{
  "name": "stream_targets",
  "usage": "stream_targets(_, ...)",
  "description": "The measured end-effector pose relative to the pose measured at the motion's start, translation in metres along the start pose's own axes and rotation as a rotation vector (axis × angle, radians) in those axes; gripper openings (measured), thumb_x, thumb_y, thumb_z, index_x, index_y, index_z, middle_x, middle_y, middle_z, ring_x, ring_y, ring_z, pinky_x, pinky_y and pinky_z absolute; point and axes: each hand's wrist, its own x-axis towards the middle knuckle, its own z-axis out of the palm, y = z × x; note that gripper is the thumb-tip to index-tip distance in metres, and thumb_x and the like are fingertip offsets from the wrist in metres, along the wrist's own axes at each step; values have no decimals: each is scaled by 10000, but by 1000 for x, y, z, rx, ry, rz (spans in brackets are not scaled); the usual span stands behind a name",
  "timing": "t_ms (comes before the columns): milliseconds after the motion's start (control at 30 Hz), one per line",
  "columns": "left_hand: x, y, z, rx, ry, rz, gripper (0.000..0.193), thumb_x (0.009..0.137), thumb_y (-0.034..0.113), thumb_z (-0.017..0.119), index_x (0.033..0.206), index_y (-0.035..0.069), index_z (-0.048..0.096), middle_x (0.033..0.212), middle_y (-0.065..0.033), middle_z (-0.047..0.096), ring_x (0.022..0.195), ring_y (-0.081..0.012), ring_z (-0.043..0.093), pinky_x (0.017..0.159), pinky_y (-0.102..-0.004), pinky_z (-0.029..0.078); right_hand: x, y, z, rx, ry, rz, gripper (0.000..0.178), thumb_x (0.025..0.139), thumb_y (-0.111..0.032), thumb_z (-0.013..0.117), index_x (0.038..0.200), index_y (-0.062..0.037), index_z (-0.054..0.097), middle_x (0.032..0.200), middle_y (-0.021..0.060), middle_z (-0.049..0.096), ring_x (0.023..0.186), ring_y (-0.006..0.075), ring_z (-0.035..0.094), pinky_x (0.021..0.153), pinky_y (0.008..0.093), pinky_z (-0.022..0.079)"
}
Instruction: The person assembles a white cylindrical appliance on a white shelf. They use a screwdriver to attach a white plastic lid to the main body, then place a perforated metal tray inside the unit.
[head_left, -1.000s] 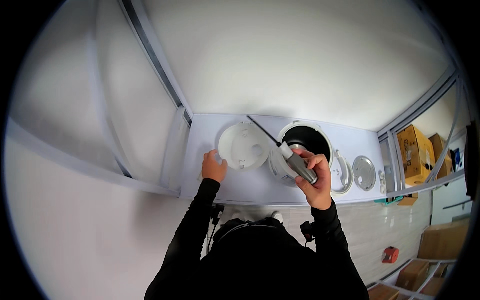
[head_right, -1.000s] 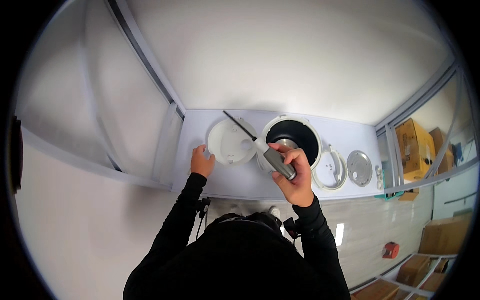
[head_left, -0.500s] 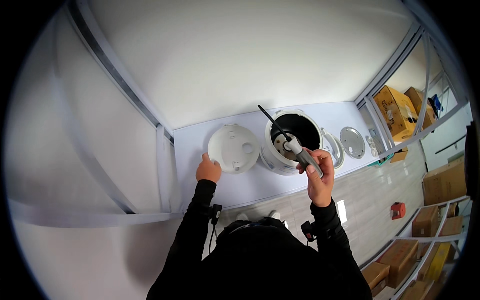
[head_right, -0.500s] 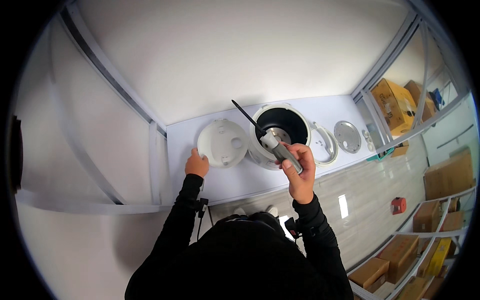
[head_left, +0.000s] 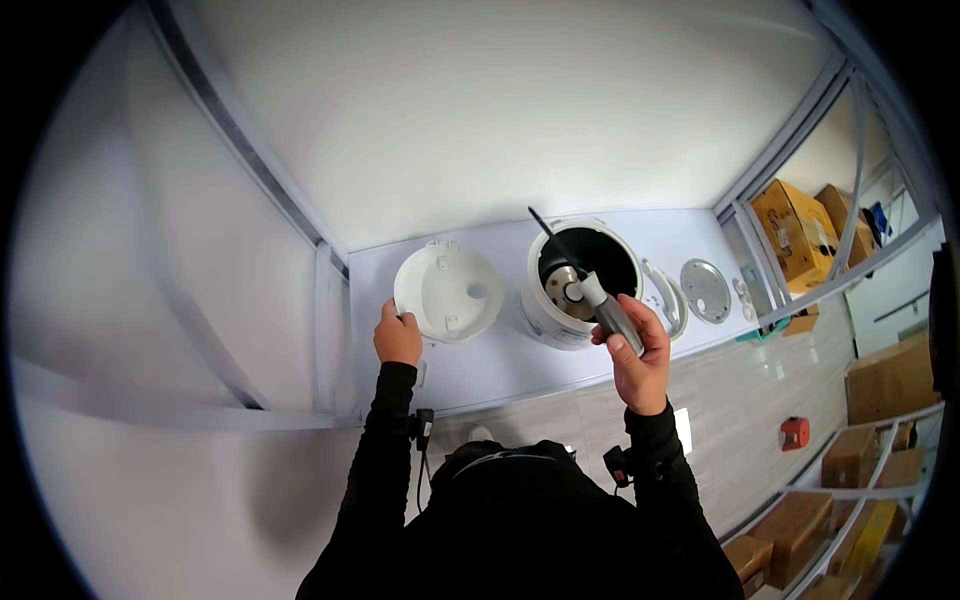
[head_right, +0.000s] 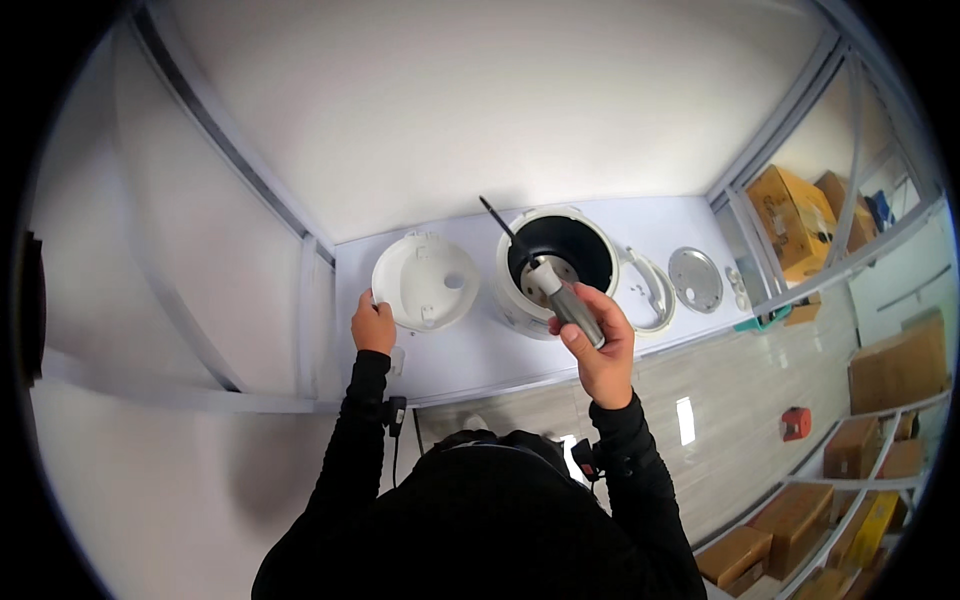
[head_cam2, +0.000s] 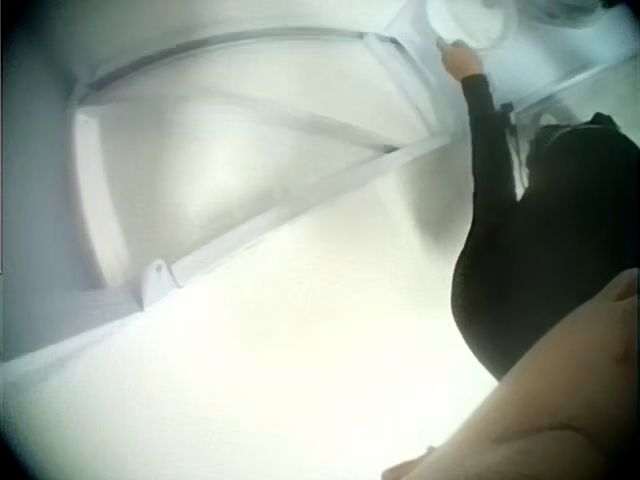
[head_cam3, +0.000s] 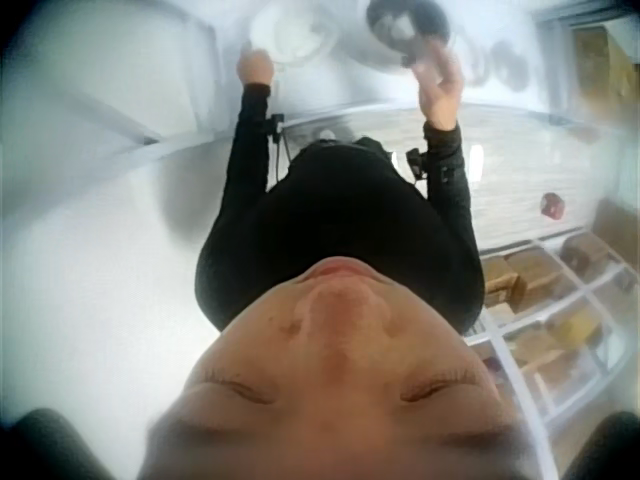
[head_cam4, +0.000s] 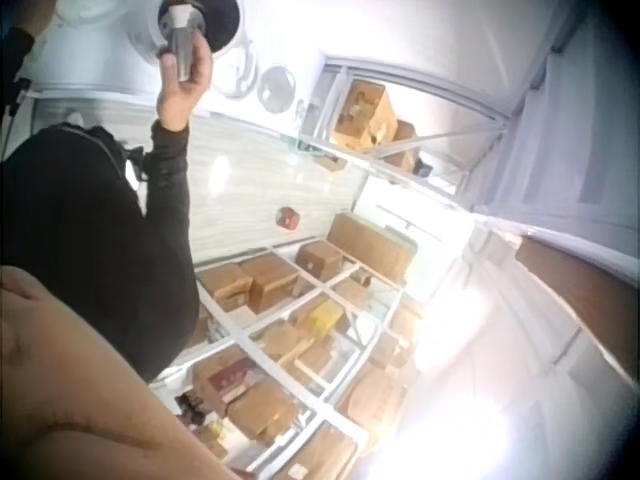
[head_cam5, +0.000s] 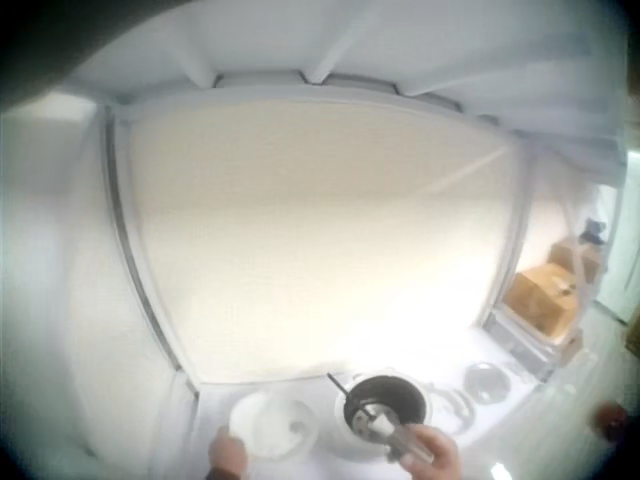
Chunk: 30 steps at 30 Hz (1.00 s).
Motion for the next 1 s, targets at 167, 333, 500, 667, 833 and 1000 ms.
stream_targets(167, -27, 24, -38, -277, 258, 55, 477, 936, 130, 545, 1401, 23, 562, 953, -168, 744, 820, -296, 710, 774, -396, 554, 2, 0, -12, 310, -254, 301, 760, 933, -151, 756, 1570, -60, 350, 1294, 157, 643, 988, 215, 661, 871, 327, 521)
stream_targets(333, -76, 72, -65, -945, 435, 143, 517, 925, 44, 523, 1438, -7, 552, 963, -90, 714, 768, -113, 628, 716, -262, 503, -2, 7, -34, 495, -385, 373, 718, 978, -372, 710, 1551, -100, 373, 1242, 116, 630, 855, 160, 562, 784, 323, 456)
stream_targets(500, -164, 142, -86, -994, 284, 85, 530, 885, 11, 531, 1410, -30, 594, 970, -64, 697, 763, -82, 609, 687, -202, 470, 2, -14, -74, 500, -314, 193, 734, 980, -353, 713, 1550, -71, 346, 1165, 73, 586, 910, 179, 558, 840, 365, 463)
stream_targets(667, -230, 175, -69, -1042, 64, 53, 521, 842, 16, 556, 1353, -30, 644, 942, -63, 710, 735, -86, 610, 627, -205, 466, 2, -36, -116, 407, -352, 138, 696, 947, -129, 734, 1526, -75, 352, 1159, 60, 567, 1000, 179, 567, 923, 354, 470)
stream_targets(833, -269, 205, -30, -1168, -26, 78, 502, 823, 26, 569, 1311, -27, 673, 870, -50, 715, 610, -61, 559, 518, -209, 426, -10, -38, -158, -73, -319, -34, 786, 834, -67, 836, 1482, -44, 391, 1222, 53, 560, 1165, 176, 564, 1047, 359, 446)
stream_targets(1000, -283, 222, -15, -1080, -111, -8, 482, 821, 42, 579, 1286, -23, 689, 752, -29, 683, 509, -53, 497, 453, -216, 391, -17, -47, -183, -179, -285, -79, 869, 757, -114, 911, 1470, -14, 423, 1399, 116, 525, 1340, 226, 498, 1104, 399, 430)
